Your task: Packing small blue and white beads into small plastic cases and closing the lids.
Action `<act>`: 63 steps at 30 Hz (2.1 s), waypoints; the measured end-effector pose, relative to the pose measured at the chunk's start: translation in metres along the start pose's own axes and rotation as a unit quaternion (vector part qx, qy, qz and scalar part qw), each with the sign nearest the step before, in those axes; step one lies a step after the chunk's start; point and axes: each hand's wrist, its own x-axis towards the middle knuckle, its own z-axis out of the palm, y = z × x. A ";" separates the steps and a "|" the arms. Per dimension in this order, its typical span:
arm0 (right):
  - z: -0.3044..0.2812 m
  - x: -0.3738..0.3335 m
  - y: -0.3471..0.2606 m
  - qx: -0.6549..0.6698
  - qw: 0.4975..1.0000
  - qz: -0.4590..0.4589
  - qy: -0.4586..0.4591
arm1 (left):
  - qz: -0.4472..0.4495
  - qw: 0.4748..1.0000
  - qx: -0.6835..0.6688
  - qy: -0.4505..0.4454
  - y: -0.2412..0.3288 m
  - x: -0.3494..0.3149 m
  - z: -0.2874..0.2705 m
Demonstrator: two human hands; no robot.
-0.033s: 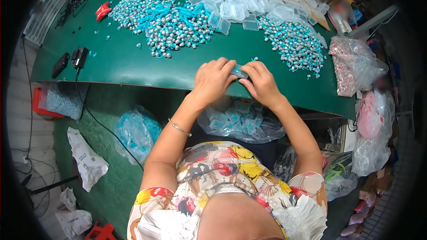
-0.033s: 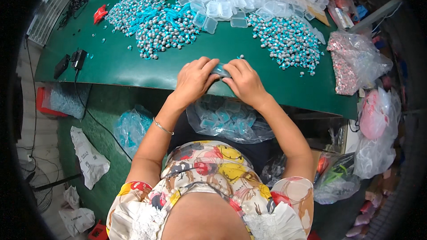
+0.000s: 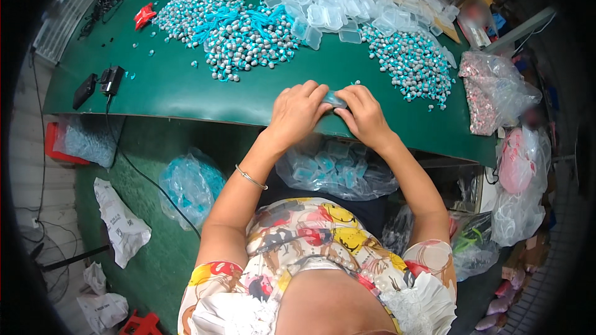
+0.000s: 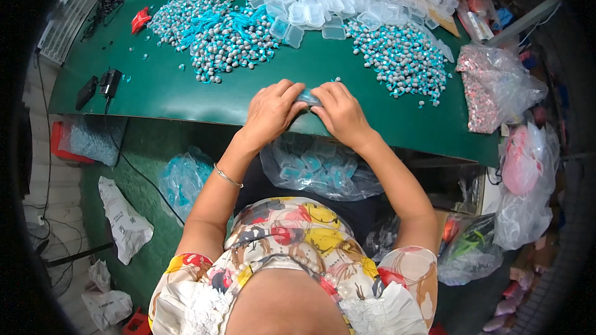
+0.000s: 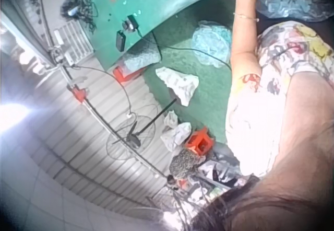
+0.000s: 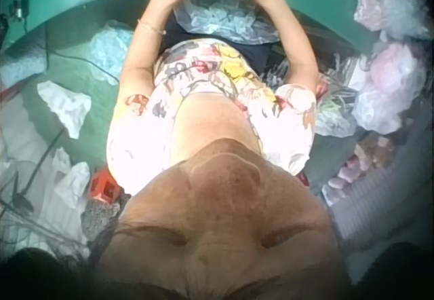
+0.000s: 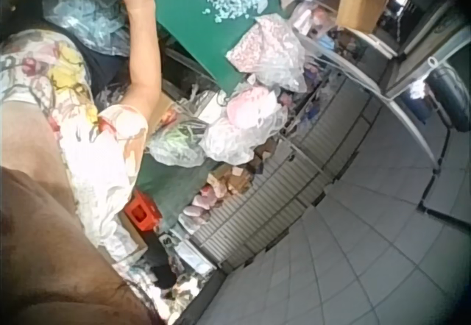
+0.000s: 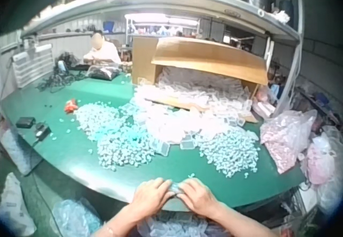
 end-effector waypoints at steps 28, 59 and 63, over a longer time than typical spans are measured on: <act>0.052 0.100 0.080 -0.184 0.979 0.020 0.087 | 0.010 0.966 -0.175 -0.189 0.041 -0.059 0.004; -0.015 0.008 0.046 -0.070 0.982 0.175 -0.015 | -0.007 0.996 0.091 -0.015 -0.074 0.073 -0.014; -0.014 0.006 0.038 -0.043 0.981 0.188 -0.001 | -0.088 0.987 -0.129 -0.034 -0.045 0.050 -0.015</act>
